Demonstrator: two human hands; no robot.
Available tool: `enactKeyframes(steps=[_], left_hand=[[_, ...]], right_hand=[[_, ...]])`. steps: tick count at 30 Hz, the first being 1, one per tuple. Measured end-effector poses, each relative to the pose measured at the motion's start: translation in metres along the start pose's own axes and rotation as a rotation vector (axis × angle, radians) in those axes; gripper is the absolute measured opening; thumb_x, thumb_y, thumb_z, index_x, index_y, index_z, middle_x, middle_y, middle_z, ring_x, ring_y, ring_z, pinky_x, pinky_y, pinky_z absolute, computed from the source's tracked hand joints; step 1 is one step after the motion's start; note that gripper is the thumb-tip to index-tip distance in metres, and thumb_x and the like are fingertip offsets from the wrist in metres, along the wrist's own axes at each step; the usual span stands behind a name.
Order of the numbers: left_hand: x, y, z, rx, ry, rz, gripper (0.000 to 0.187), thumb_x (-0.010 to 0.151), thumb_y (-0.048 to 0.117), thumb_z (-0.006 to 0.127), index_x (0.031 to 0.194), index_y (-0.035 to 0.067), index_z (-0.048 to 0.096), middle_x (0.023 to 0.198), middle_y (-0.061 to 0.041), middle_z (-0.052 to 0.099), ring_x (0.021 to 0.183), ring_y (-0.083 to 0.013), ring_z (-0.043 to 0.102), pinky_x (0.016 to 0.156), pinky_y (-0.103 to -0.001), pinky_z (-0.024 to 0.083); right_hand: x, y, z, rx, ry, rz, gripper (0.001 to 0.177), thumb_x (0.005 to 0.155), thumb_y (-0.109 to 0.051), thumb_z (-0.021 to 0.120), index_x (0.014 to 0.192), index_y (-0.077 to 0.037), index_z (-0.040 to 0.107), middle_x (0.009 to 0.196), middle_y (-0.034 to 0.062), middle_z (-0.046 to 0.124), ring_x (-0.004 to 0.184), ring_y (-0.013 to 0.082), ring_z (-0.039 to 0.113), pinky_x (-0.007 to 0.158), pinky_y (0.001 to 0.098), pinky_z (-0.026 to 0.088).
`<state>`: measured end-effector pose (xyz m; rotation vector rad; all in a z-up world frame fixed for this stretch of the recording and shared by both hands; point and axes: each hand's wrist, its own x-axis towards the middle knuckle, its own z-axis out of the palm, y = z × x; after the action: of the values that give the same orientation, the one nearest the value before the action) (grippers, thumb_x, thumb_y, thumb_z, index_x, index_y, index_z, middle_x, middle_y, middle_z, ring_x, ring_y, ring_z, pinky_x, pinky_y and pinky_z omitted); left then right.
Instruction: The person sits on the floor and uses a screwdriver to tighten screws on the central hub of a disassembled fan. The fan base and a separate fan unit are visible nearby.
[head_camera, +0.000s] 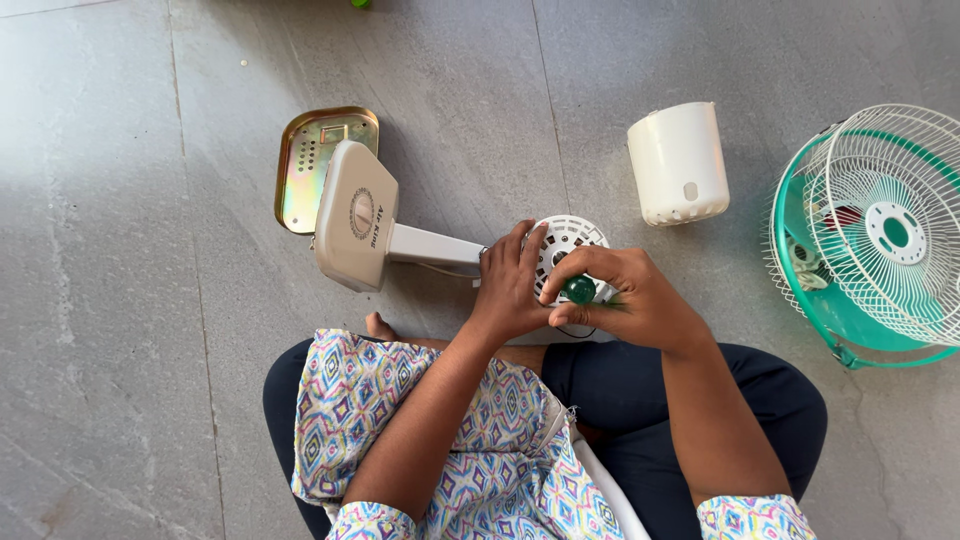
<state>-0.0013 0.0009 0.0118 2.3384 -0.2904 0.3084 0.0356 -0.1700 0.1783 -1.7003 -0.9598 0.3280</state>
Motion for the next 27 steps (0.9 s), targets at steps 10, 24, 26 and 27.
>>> enactKeyframes(steps=[10,24,26,27], left_hand=[[-0.001,0.0,-0.001,0.041,-0.002,0.009,0.119,0.066,0.07,0.083,0.155,0.007,0.035,0.154,-0.022,0.037,0.138,-0.0418,0.042,0.11,-0.061,0.033],[-0.002,-0.003,0.001,0.031,-0.005,0.009,0.117,0.068,0.069,0.082,0.156,0.009,0.034,0.155,-0.021,0.038,0.138,-0.0402,0.042,0.108,-0.06,0.035],[-0.001,-0.002,0.0,0.045,-0.013,0.007,0.119,0.066,0.068,0.084,0.155,0.008,0.034,0.154,-0.021,0.038,0.138,-0.0413,0.041,0.107,-0.06,0.034],[0.0,-0.002,-0.001,0.04,-0.016,0.002,0.12,0.063,0.067,0.084,0.155,0.008,0.034,0.154,-0.021,0.038,0.139,-0.0412,0.041,0.108,-0.06,0.034]], right_hand=[[-0.002,-0.01,-0.004,0.149,-0.017,0.036,0.026,0.097,-0.014,0.071,0.122,-0.008,0.063,0.117,0.0081,0.076,0.114,0.0211,0.073,0.099,0.0357,0.058],[-0.015,-0.013,0.006,-0.241,0.042,-0.09,0.035,0.093,-0.007,0.072,0.127,-0.012,0.064,0.124,0.0079,0.073,0.121,0.0265,0.07,0.102,0.0417,0.059],[-0.02,-0.018,0.009,-0.268,0.072,-0.075,0.035,0.099,-0.012,0.068,0.131,-0.014,0.057,0.128,0.0082,0.07,0.126,0.028,0.067,0.105,0.0424,0.056],[-0.023,-0.02,0.011,-0.281,0.087,-0.067,0.035,0.101,-0.015,0.067,0.133,-0.014,0.053,0.13,0.0084,0.068,0.129,0.0287,0.065,0.106,0.0427,0.055]])
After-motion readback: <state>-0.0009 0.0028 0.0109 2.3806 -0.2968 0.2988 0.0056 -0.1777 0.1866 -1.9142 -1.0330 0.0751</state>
